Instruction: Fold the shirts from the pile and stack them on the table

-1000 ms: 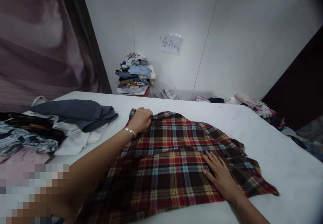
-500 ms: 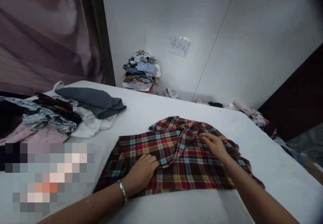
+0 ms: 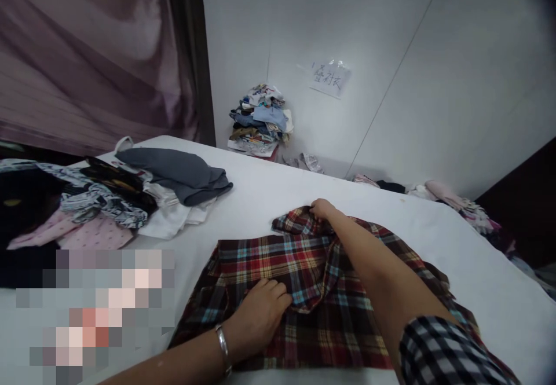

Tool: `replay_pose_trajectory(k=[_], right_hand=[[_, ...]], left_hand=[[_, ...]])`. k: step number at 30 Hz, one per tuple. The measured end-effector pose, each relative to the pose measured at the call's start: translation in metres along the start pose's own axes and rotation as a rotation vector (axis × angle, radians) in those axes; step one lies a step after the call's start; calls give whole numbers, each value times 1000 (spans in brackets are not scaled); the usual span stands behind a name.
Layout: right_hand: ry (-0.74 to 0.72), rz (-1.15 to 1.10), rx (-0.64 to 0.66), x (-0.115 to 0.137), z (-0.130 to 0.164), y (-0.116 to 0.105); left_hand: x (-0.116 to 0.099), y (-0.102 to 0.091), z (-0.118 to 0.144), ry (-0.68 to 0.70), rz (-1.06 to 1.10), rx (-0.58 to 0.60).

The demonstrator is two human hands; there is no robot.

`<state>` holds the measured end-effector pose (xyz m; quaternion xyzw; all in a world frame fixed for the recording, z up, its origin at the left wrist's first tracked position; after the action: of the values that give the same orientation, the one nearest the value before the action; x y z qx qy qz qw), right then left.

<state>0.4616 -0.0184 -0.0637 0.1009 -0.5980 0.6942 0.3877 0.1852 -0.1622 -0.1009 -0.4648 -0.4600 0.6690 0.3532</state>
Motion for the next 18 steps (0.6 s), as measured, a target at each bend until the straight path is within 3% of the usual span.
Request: replay_pose_trajectory(k=[2, 5, 8, 11, 15, 18], right_hand=[[4, -127, -82, 0, -8, -25], [-15, -295, -278, 2, -11, -90], [-59, -477, -503, -3, 4, -163], [-215, -865, -748, -20, 35, -217], [-382, -1111, -848, -50, 76, -251], [-408, -1201, -870, -75, 99, -259]], left_hand=[[3, -8, -4, -15, 77, 12], [18, -31, -11, -96, 182, -38], [47, -66, -23, -237, 149, -127], [85, -113, -43, -372, -3, -240], [128, -173, -84, -468, -237, -341], [147, -197, -118, -457, -325, -356]])
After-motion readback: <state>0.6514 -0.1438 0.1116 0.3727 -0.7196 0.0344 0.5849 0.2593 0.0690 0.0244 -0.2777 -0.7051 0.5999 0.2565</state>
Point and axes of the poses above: each hand's wrist, its own z-axis away from the middle knuckle, its own y-axis out of the palm, x = y × z, the point moved 5 cm from there along -z, towards the middle knuckle, and after that the axes turned 9 degrees about x, right-handed, at the moved point
